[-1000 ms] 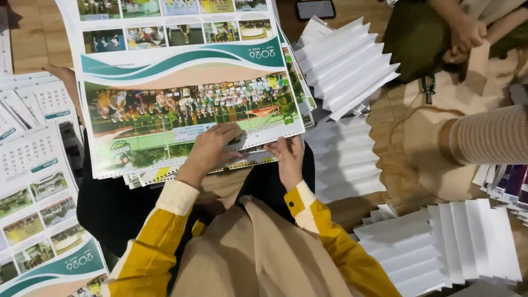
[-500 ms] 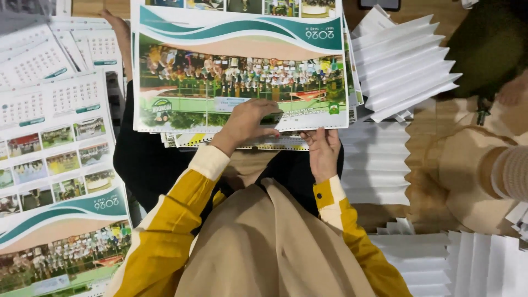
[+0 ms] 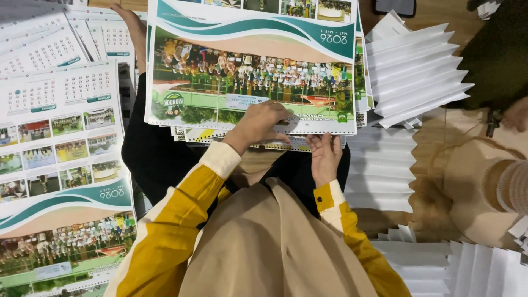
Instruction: Inspecting and aligning printed calendar pages before or after binding.
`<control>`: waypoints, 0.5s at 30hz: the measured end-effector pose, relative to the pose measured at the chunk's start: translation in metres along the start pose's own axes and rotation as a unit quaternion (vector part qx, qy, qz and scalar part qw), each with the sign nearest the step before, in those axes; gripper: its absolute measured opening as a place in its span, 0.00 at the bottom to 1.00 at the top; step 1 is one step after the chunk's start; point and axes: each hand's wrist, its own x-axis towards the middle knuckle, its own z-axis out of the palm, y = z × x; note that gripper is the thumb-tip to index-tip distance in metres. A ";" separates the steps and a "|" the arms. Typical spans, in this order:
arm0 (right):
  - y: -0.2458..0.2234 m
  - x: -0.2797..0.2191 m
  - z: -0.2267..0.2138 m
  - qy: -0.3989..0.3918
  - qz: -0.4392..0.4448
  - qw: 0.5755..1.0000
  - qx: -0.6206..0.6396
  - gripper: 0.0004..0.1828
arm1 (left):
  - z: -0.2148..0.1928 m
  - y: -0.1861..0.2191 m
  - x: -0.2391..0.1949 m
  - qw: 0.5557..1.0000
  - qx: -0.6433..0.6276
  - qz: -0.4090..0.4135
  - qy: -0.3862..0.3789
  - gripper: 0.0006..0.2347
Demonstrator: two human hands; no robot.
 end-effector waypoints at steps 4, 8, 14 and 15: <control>-0.004 0.000 0.008 0.004 -0.001 1.000 0.014 0.15 | 0.028 -0.014 0.005 1.000 0.009 0.018 0.015 0.16; -0.022 -0.010 0.029 0.003 0.005 1.000 0.024 0.15 | 0.037 -0.012 0.000 0.997 -0.005 0.063 0.038 0.12; -0.010 -0.005 0.020 0.021 -0.005 1.000 0.014 0.10 | 0.039 -0.007 -0.006 0.963 0.097 0.117 0.221 0.09; -0.018 -0.009 0.029 0.039 -0.002 0.999 0.007 0.07 | 0.033 -0.006 -0.006 0.962 0.094 0.093 0.241 0.09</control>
